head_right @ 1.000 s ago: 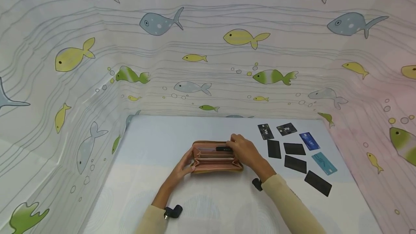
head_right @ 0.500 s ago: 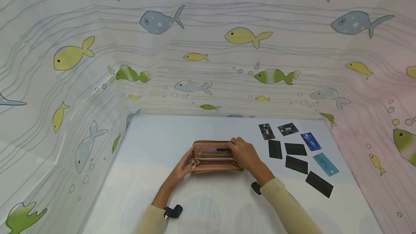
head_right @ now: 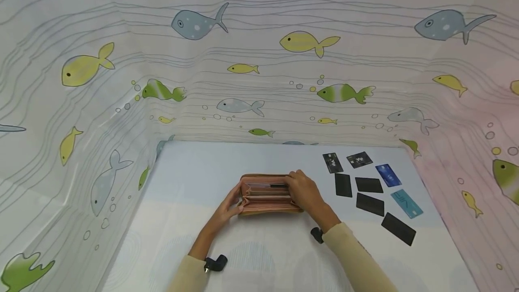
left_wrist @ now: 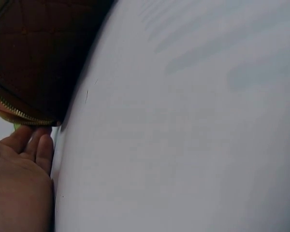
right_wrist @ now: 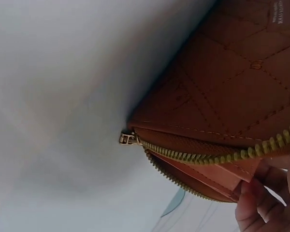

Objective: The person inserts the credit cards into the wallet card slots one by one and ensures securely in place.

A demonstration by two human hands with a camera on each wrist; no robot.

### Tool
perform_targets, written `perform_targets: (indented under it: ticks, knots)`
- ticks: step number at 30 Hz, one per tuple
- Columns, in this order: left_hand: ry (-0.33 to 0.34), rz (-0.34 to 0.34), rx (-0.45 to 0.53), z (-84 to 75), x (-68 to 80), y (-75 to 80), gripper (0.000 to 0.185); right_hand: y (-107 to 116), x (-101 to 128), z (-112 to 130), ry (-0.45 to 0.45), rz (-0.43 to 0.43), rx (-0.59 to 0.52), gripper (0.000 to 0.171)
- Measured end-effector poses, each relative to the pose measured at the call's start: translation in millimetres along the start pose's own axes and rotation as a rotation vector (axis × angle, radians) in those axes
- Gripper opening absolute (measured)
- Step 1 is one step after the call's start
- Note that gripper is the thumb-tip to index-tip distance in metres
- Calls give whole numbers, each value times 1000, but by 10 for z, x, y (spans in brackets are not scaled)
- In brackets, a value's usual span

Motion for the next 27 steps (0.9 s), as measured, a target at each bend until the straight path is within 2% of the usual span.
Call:
perform_targets:
  ticks: [4, 9, 17, 21, 27]
  knots:
    - [8, 23, -6, 19, 87, -54, 74, -57, 82, 39, -26, 30, -35, 16]
    - [3, 28, -12, 38, 138, -77, 75, -82, 150, 79, -33, -25, -71, 14]
    - [-11, 14, -36, 17, 63, -78, 74, -85, 174, -25, -99, -117, -51, 14]
    - [-1, 21, -39, 12, 37, -65, 76, -81, 202, -53, -92, -145, -101, 14]
    - [-11, 12, -55, -7, 4, -11, 76, 63, 256, -124, -91, -204, -208, 17]
Point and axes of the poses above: each hand's wrist, its own x-axis away from the middle knuckle, its own y-axis out of the back of the hand, z = x × y, the point moved 6 cm from there along -x, towards the middle knuckle, and after that the axes turned 13 degrees about z, right-handed, at the moved point
